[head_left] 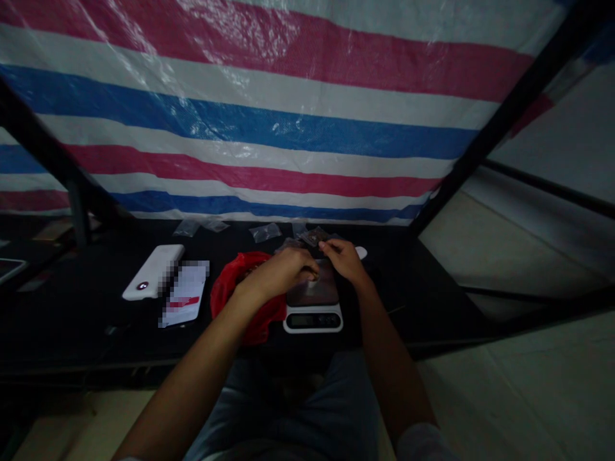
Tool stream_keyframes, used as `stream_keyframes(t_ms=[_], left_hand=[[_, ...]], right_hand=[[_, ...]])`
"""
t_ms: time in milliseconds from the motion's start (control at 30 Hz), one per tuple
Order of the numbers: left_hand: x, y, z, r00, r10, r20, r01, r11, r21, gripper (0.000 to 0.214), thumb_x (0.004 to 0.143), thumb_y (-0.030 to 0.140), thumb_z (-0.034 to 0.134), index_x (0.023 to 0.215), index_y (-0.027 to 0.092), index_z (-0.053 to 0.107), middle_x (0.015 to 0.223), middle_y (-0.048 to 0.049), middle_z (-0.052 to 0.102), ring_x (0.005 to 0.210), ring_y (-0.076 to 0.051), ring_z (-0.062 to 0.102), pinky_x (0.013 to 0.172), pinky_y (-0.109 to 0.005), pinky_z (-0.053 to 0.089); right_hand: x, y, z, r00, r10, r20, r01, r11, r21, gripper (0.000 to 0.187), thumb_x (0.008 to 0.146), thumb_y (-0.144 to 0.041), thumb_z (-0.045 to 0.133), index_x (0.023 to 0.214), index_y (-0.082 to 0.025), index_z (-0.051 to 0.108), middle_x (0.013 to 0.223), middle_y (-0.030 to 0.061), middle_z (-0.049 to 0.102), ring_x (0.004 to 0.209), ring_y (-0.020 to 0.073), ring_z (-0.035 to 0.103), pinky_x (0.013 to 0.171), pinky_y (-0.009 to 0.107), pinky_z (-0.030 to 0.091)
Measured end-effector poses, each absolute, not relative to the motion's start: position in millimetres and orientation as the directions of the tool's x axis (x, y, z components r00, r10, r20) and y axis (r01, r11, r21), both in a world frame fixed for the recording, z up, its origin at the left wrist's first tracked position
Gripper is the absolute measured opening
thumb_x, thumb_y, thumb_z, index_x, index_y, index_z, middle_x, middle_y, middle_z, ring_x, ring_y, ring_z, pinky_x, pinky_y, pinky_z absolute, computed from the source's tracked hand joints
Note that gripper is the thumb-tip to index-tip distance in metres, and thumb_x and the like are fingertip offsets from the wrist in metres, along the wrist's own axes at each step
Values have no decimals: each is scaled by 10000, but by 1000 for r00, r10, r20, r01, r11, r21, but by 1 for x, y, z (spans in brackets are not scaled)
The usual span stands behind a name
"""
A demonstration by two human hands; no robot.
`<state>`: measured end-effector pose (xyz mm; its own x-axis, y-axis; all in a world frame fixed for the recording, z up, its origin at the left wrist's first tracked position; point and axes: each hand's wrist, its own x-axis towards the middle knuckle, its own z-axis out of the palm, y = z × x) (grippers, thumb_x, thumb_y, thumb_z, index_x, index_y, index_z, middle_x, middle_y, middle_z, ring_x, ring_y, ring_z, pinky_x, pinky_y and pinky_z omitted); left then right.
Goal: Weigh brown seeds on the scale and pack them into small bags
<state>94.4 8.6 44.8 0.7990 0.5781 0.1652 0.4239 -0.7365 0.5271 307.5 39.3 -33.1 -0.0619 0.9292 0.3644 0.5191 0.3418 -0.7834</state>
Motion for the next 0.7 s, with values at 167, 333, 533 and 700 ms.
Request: stream_keyframes(t_ms=[167, 333, 533, 700], left_hand=[[92, 8, 44, 816, 557, 154, 415, -751, 513, 236, 895, 65, 602, 990, 172, 790, 1001, -71, 773, 960, -195, 691, 855, -264, 462], [91, 11, 42, 809, 560, 179, 396, -744, 538, 247, 872, 53, 624, 1015, 177, 782, 1006, -70, 771, 950, -196, 702, 837, -259, 474], [92, 10, 44, 777, 610, 156, 392, -662, 639, 306, 822, -3, 624, 1021, 183, 762, 1021, -54, 789, 959, -198, 733, 854, -263, 508], [91, 9, 41, 765, 625, 158, 366, -623, 691, 322, 810, -11, 633, 1042, 172, 759, 1038, -66, 793, 967, -201, 745, 868, -273, 535]], right_hand=[[307, 41, -35, -70, 922, 380, 517, 359, -777, 406, 915, -512, 567, 695, -192, 686, 706, 27, 683, 691, 186, 594, 649, 304, 410], [308, 42, -37, -67, 920, 387, 508, 365, -780, 395, 911, -502, 572, 709, -190, 704, 708, 32, 691, 688, 190, 596, 643, 305, 413], [308, 42, -37, -66, 926, 372, 489, 355, -797, 372, 909, -481, 573, 716, -194, 709, 704, 25, 682, 676, 186, 588, 638, 304, 405], [307, 43, -37, -79, 929, 361, 487, 352, -799, 360, 905, -475, 583, 729, -189, 714, 703, 27, 685, 683, 184, 584, 624, 297, 397]])
